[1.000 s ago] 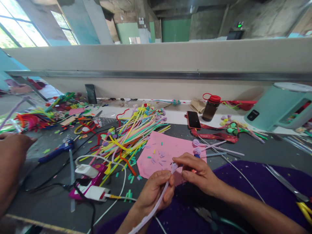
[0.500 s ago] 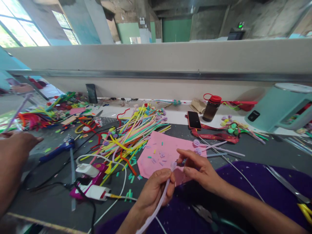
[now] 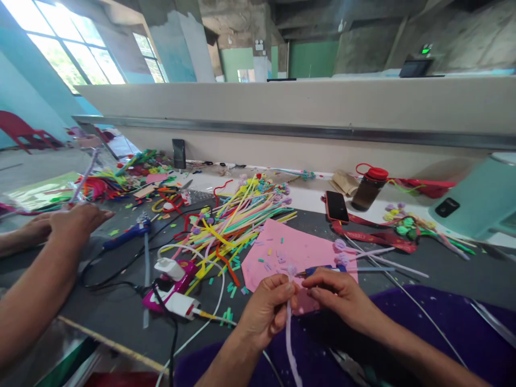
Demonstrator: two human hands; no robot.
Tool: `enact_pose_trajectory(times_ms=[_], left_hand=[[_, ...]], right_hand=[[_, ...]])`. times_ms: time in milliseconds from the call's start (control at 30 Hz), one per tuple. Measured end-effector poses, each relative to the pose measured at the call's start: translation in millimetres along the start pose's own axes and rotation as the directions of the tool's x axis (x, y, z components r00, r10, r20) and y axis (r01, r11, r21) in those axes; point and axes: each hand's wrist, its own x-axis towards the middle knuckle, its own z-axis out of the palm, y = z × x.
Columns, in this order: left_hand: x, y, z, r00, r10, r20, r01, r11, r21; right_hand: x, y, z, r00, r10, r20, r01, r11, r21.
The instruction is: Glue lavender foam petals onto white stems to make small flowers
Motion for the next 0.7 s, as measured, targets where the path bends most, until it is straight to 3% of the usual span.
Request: enact_pose_trajectory(times_ms=[300,700], left_hand=[[3.9,1.1,-2.6,1.0,-0.016,0.021,0.017,1.0,-0.019],[-6.1,34.9,-15.5,0.98,0.197,-0.025,-0.198,0.968,-0.151]], right_hand=[[-0.5,-6.0,0.7,0.994,0.008,0.111,-0.002,0.998,-0.059],[6.8,2.0,-23.8,0.984,0.146,0.101,-0.132,0.983,-0.131]])
